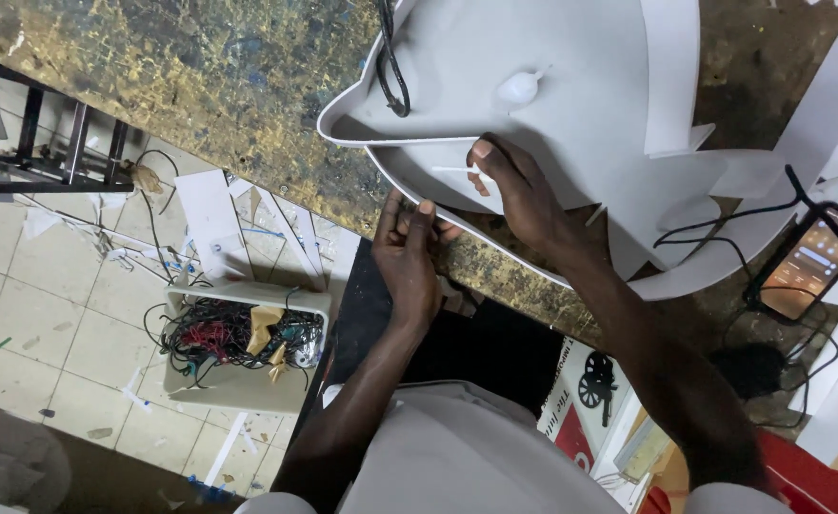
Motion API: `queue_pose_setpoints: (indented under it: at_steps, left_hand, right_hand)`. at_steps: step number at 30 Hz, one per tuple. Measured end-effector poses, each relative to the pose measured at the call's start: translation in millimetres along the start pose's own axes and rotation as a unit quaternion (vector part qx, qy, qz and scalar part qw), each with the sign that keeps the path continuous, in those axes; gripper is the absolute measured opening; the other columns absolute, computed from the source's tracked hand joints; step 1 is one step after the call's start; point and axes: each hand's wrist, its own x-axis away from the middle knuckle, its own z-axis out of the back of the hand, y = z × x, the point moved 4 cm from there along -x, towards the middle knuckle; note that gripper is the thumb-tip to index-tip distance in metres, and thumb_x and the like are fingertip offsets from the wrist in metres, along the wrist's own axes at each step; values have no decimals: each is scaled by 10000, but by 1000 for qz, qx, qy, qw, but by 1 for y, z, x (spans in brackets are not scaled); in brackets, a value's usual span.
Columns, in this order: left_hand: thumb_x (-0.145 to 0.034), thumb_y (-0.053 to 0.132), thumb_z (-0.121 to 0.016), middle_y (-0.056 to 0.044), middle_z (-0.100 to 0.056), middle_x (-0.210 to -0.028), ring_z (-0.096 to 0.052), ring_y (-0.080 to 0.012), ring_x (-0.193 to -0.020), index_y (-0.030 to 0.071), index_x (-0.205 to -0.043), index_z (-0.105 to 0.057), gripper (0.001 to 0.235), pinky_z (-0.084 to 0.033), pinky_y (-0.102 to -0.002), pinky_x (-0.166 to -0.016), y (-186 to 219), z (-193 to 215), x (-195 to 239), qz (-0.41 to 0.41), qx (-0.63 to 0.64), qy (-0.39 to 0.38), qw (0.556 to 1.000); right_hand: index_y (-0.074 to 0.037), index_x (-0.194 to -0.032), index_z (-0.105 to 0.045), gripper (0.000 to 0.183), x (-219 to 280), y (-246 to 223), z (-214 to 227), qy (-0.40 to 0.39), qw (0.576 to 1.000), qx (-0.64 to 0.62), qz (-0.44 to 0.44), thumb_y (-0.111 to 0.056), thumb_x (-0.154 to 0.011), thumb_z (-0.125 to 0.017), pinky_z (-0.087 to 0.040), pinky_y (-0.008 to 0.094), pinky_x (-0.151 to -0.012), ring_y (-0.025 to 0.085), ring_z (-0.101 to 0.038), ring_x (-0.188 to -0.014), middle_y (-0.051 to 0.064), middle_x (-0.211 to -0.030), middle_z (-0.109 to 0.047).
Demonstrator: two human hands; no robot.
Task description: Applying glue to the edge of a white foam cutout and attaching a thin foam border strip along its perimeter.
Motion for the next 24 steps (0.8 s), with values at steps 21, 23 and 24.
queue_pose_setpoints:
  at_steps: [21,23,24]
  left_hand:
    - [-1118,107,-737,-91,-679,-851,-839,-303,-864,-119,-1713,-337,752,-790,-515,-915,10,-7,2,-1,6,-29,1000]
    - [-1119,105,-736,-97,-688,-850,-841,-302,-864,-114,-1706,-358,731,-789,-523,-908,4,-3,0,1,-4,-23,1000]
    - [-1119,105,-736,-97,-688,-850,-841,-302,-864,-114,-1706,-358,731,-789,-523,-908,7,-5,2,1,-4,-24,1000]
  right_hand:
    - [-85,-1133,-627,423,23,-46,-4,28,998,-49,-36,-460,-1255,-474,-547,461,-1095,214,-706,-1020,69,-935,-621]
    - [-110,-1061,-677,511,25,-74,-14,0,999,-1,-52,-525,-1249,-444,-583,460,-1048,217,-737,-961,97,-900,-679]
    - [-110,-1061,-677,511,24,-55,-10,1,999,-1,-52,-525,-1249,-444,-583,460,-1048,217,-737,-961,97,-900,-679]
